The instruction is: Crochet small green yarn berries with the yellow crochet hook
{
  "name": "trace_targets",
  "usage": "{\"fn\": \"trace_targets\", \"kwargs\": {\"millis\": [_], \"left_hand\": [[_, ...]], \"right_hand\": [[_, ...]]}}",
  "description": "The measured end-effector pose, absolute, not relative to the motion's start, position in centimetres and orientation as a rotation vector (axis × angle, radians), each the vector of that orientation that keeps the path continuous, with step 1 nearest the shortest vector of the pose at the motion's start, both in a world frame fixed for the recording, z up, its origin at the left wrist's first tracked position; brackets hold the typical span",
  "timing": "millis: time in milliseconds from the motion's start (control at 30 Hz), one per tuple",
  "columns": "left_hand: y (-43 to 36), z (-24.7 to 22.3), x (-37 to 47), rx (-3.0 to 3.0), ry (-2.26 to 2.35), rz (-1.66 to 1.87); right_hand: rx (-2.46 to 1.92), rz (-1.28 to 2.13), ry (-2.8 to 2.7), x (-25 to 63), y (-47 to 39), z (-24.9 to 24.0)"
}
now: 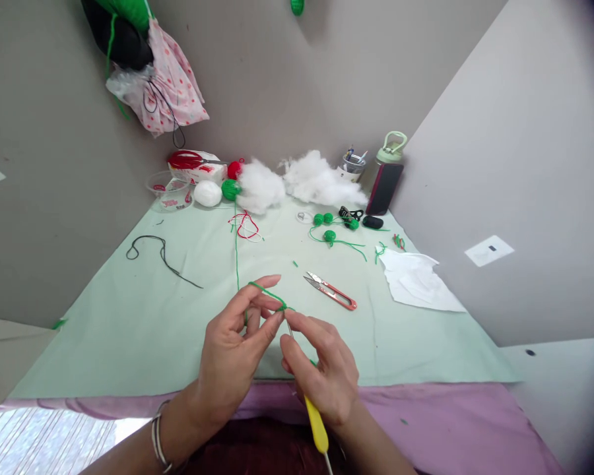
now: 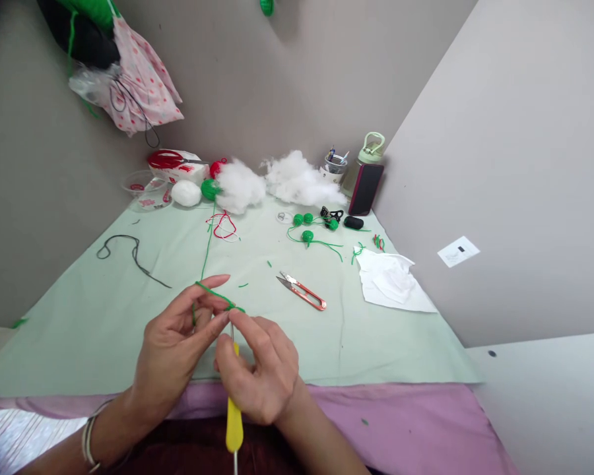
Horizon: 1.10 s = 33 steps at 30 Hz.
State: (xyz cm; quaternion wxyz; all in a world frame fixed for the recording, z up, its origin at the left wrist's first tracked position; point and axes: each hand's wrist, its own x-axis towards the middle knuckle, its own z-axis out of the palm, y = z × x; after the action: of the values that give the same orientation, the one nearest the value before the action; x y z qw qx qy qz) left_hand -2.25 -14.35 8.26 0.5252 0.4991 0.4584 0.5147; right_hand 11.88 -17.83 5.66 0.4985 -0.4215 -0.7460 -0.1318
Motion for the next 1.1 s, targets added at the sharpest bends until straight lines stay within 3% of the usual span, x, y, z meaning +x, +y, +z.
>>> {"fn": "trace_targets", "kwargs": {"millis": [233,400,700,1100], "left_hand": [[-14.3,9.0,-2.7,0.867,0.776,0.978],[-13.5,9.4,-3.8,0.691,0.626,0.765],[-13.1,9.5,-4.4,0.922,0.778,0.918],[-13.6,8.5,-3.5,0.886,0.739,0.876]], "right_hand": [[-0.940,-0.286,-1.695,12.4,-17.6,4.5],[-0.830,0.209,-1.561,13.0,-17.6,5.5],[-0.789,0.777,-1.162,13.7,-16.9,7.3],[-0.830,0.721,-1.342,12.7,-17.7,6.6]]}}
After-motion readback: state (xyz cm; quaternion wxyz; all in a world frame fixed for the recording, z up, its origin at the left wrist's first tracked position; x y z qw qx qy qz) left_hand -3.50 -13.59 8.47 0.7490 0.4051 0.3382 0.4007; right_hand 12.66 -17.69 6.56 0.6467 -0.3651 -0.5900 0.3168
